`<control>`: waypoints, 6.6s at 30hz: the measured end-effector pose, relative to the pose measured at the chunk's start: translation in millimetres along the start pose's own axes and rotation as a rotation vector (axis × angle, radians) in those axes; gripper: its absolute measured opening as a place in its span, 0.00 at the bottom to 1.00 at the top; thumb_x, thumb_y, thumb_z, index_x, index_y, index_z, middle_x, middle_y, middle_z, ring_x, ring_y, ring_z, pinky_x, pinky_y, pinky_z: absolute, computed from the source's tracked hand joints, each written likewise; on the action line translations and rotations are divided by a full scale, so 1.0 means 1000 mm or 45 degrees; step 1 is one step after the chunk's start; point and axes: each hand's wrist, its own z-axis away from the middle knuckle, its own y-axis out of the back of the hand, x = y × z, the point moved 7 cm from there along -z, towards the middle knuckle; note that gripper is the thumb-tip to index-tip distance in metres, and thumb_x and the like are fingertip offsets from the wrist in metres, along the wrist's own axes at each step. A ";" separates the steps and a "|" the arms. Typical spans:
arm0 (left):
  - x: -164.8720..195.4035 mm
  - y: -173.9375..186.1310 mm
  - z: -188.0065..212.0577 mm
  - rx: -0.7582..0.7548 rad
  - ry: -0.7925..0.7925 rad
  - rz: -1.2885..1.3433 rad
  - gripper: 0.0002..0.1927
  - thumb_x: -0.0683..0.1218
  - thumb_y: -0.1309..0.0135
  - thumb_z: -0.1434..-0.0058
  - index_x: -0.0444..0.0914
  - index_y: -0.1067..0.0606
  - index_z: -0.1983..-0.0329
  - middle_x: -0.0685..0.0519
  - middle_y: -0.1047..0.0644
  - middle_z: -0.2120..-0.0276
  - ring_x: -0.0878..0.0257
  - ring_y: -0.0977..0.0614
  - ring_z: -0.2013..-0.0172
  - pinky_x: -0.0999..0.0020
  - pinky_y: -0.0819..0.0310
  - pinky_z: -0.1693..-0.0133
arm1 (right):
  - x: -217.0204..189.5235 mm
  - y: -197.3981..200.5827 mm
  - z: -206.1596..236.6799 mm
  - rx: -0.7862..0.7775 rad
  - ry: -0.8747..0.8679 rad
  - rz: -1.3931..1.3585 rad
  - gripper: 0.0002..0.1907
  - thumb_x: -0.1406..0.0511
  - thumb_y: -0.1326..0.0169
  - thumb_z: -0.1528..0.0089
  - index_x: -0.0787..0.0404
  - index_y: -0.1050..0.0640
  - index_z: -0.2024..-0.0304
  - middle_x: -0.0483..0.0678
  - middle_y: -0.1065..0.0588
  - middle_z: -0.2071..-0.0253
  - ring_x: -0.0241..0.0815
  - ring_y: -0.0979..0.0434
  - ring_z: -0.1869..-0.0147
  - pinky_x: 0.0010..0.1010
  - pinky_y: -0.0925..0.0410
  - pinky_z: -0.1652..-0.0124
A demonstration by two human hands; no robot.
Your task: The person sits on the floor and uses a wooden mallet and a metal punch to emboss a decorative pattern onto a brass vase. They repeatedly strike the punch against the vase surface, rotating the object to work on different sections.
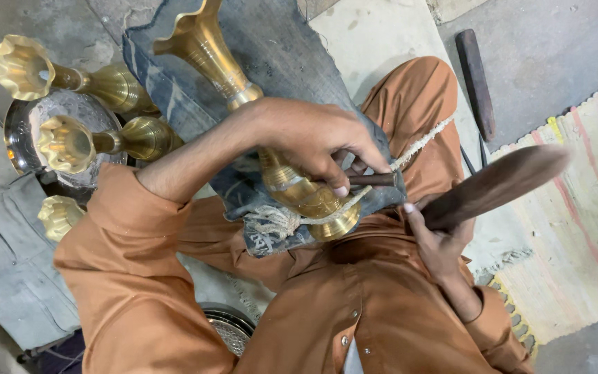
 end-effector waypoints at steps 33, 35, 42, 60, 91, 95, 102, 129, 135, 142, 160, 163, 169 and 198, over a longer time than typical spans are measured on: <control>-0.004 -0.003 0.005 0.059 -0.053 -0.056 0.32 0.47 0.32 0.49 0.49 0.25 0.38 0.52 0.16 0.55 0.55 0.16 0.58 0.57 0.26 0.59 | -0.042 -0.009 -0.013 0.075 0.576 0.501 0.45 0.74 0.33 0.44 0.67 0.44 0.31 0.62 0.27 0.55 0.49 0.23 0.56 0.36 0.29 0.58; 0.004 0.003 0.010 0.188 -0.224 -0.070 0.33 0.47 0.30 0.50 0.46 0.24 0.39 0.50 0.17 0.53 0.53 0.16 0.56 0.56 0.26 0.58 | -0.026 -0.001 -0.016 0.060 0.288 0.118 0.43 0.74 0.35 0.37 0.65 0.45 0.26 0.53 0.26 0.57 0.41 0.23 0.59 0.30 0.29 0.59; -0.005 0.000 0.014 0.115 -0.023 -0.068 0.32 0.46 0.33 0.49 0.49 0.24 0.39 0.52 0.16 0.58 0.56 0.15 0.63 0.58 0.25 0.61 | -0.013 0.010 -0.020 0.006 0.106 -0.098 0.42 0.74 0.37 0.31 0.63 0.48 0.24 0.52 0.25 0.61 0.39 0.21 0.59 0.29 0.27 0.55; -0.003 0.001 0.021 0.243 -0.185 -0.148 0.31 0.46 0.32 0.49 0.43 0.24 0.40 0.51 0.18 0.49 0.52 0.17 0.50 0.58 0.26 0.53 | -0.030 0.012 -0.034 -0.056 0.212 -0.045 0.30 0.78 0.37 0.31 0.63 0.38 0.34 0.51 0.24 0.63 0.39 0.20 0.60 0.32 0.28 0.50; 0.003 -0.003 0.063 0.599 -0.282 -0.134 0.26 0.46 0.36 0.40 0.37 0.25 0.38 0.48 0.18 0.49 0.46 0.17 0.49 0.57 0.24 0.53 | -0.059 0.026 -0.080 -0.150 0.204 0.038 0.34 0.74 0.34 0.39 0.65 0.39 0.37 0.45 0.24 0.65 0.33 0.23 0.65 0.25 0.29 0.64; 0.002 -0.002 0.071 0.750 -0.312 -0.145 0.27 0.47 0.35 0.37 0.35 0.27 0.37 0.45 0.19 0.50 0.45 0.17 0.51 0.57 0.23 0.54 | -0.069 0.043 -0.098 -0.323 0.498 0.331 0.29 0.76 0.31 0.35 0.63 0.36 0.40 0.53 0.22 0.60 0.40 0.18 0.58 0.28 0.26 0.57; 0.000 -0.003 0.071 0.720 -0.270 -0.139 0.27 0.47 0.36 0.38 0.35 0.27 0.37 0.44 0.19 0.51 0.45 0.18 0.51 0.56 0.24 0.54 | -0.089 0.057 -0.111 -0.254 0.429 0.120 0.43 0.75 0.37 0.33 0.65 0.47 0.23 0.49 0.23 0.65 0.36 0.21 0.65 0.26 0.30 0.63; -0.007 -0.019 0.090 1.031 -0.221 -0.104 0.24 0.43 0.36 0.37 0.34 0.26 0.38 0.45 0.19 0.49 0.49 0.15 0.51 0.60 0.21 0.52 | -0.134 0.031 -0.148 -0.433 0.809 0.550 0.38 0.75 0.31 0.42 0.78 0.39 0.37 0.53 0.30 0.73 0.40 0.29 0.71 0.33 0.37 0.71; 0.002 -0.025 0.098 1.210 -0.084 -0.090 0.24 0.42 0.36 0.37 0.33 0.26 0.39 0.45 0.18 0.52 0.51 0.14 0.55 0.62 0.20 0.55 | -0.153 0.004 -0.149 -0.720 1.134 1.266 0.41 0.68 0.26 0.54 0.61 0.24 0.38 0.52 0.23 0.74 0.47 0.22 0.73 0.36 0.30 0.72; 0.005 -0.036 0.105 1.411 0.075 -0.024 0.16 0.40 0.37 0.37 0.33 0.22 0.46 0.45 0.17 0.56 0.53 0.13 0.59 0.63 0.19 0.58 | -0.173 0.002 -0.180 -0.718 0.884 0.848 0.42 0.69 0.30 0.46 0.67 0.34 0.33 0.59 0.23 0.66 0.50 0.19 0.66 0.35 0.28 0.65; -0.003 -0.062 0.113 1.790 0.124 0.091 0.16 0.40 0.37 0.35 0.30 0.24 0.46 0.45 0.18 0.56 0.62 0.16 0.60 0.68 0.19 0.56 | -0.211 -0.027 -0.195 -0.941 0.941 0.994 0.44 0.65 0.33 0.47 0.56 0.33 0.28 0.57 0.21 0.62 0.54 0.19 0.66 0.40 0.27 0.66; -0.003 -0.061 0.112 1.828 0.122 0.175 0.17 0.39 0.38 0.35 0.29 0.24 0.44 0.46 0.19 0.55 0.66 0.16 0.61 0.70 0.18 0.58 | -0.218 -0.033 -0.196 -0.944 1.041 1.098 0.42 0.64 0.34 0.47 0.56 0.31 0.30 0.56 0.20 0.59 0.55 0.19 0.65 0.41 0.28 0.67; -0.003 -0.067 0.112 1.885 0.182 0.172 0.16 0.38 0.37 0.35 0.28 0.24 0.47 0.47 0.19 0.59 0.67 0.18 0.63 0.71 0.20 0.59 | -0.224 -0.039 -0.201 -0.969 1.016 1.155 0.40 0.62 0.35 0.44 0.54 0.30 0.28 0.50 0.21 0.64 0.50 0.19 0.66 0.36 0.27 0.66; -0.001 -0.008 0.057 1.097 0.094 -0.069 0.30 0.42 0.36 0.43 0.34 0.28 0.36 0.41 0.19 0.49 0.47 0.16 0.51 0.58 0.22 0.50 | 0.009 0.023 -0.061 -0.281 -0.220 0.031 0.23 0.70 0.30 0.41 0.64 0.30 0.51 0.41 0.27 0.64 0.28 0.28 0.64 0.24 0.31 0.63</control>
